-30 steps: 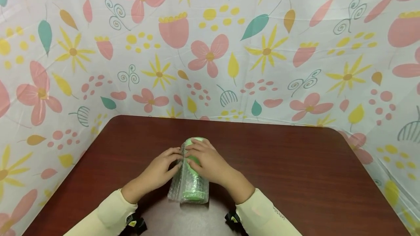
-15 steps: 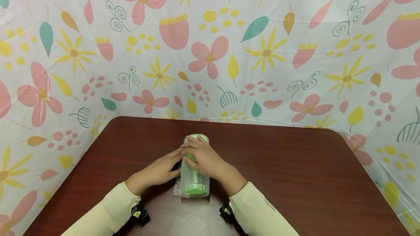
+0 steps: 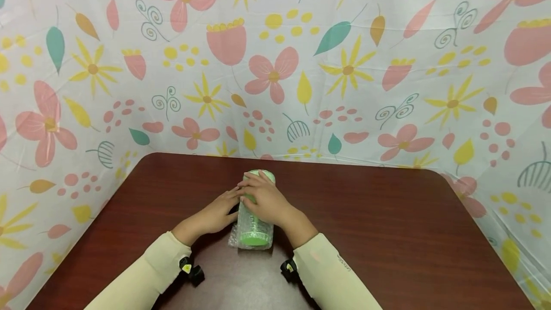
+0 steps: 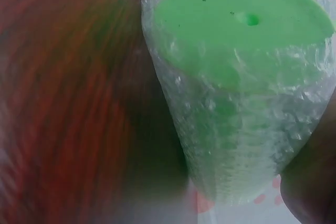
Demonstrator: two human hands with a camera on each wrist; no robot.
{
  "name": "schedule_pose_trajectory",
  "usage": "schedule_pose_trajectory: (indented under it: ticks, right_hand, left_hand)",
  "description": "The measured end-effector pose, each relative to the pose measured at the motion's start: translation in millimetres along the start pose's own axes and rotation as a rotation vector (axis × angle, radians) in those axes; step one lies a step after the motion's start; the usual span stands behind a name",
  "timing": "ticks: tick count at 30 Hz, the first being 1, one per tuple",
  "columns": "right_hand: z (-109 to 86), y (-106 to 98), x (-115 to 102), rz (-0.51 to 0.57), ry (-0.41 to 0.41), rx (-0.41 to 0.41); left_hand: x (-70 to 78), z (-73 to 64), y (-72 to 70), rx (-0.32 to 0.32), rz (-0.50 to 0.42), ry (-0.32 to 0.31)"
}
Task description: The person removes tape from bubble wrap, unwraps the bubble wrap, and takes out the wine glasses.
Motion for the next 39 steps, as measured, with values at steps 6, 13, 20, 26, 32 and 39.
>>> schedule_pose_trajectory:
  ticks: [6, 13, 20, 26, 32, 39]
  right_hand:
    - [-0.6, 2, 1, -0.022, 0.011, 0.025]
    - [-3.1, -3, 2, -0.045, 0.018, 0.058]
    - [-4.9, -6, 3, -0.025, 0.021, 0.072]
    - [-7.6, -5, 7, 0.000, 0.032, 0.070]
    - [-10.4, -4, 12, 0.015, 0.044, 0.073]
    - [-13.8, -8, 14, 0.057, 0.040, 0.085]
  left_hand:
    - [-3.6, -1.2, 3.5, -0.007, -0.010, -0.005]
    - [-4.1, -2.7, 4.1, 0.010, -0.022, -0.011]
    - [-4.8, -2.9, 4.0, 0.035, -0.057, -0.010]
    - [-6.3, -2.0, 5.7, 0.029, -0.049, -0.010]
    - [-4.8, -1.2, 5.5, 0.044, -0.059, -0.001]
    - [-3.9, -1.4, 5.4, 0.050, -0.063, -0.012]
Point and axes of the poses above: each hand's wrist, its own z-axis towards the middle knuckle, its own y-axis out of the palm, x = y × z, the point moved 7 cm from there along z, towards the middle knuckle, and after that the axes turned 11 degrees about y, right-handed, at the moved point
